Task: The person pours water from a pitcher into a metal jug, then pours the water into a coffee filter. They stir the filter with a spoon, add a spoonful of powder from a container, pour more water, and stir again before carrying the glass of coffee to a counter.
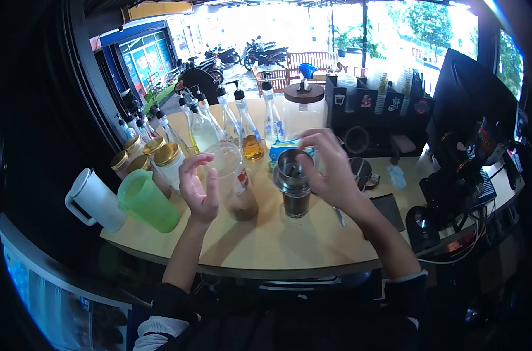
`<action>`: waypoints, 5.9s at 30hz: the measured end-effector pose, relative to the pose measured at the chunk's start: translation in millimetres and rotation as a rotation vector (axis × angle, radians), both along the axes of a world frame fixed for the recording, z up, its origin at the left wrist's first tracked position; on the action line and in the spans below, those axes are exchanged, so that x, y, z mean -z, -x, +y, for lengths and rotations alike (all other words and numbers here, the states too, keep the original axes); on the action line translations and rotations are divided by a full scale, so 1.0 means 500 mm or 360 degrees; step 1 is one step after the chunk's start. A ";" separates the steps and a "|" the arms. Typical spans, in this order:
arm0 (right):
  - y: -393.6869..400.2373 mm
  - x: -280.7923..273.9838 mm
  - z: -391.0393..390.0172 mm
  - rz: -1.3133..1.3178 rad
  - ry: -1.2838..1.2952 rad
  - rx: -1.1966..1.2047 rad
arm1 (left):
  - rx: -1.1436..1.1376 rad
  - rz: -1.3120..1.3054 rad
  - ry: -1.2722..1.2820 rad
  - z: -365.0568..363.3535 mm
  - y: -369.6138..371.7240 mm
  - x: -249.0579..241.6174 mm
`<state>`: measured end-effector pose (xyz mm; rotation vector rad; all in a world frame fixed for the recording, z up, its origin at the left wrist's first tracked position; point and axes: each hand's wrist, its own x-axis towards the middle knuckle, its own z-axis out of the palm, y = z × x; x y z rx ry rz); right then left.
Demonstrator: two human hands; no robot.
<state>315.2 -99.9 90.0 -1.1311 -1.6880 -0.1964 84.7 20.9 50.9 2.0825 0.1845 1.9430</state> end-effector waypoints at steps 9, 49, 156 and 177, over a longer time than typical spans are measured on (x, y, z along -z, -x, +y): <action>0.168 -0.078 0.227 -0.0652 0.0757 -0.0346 | 0.0572 0.0472 0.0809 0.168 0.072 0.200; 0.221 -0.062 0.355 -0.1544 0.2149 0.0182 | 0.0798 0.0768 0.0861 0.151 0.131 0.130; -0.144 0.020 -0.044 0.0035 0.0455 0.0162 | 0.0247 0.0754 0.0965 -0.026 -0.206 0.116; -0.157 0.047 -0.062 -0.0382 0.0179 0.0215 | 0.0335 0.0727 0.1019 -0.035 -0.205 0.106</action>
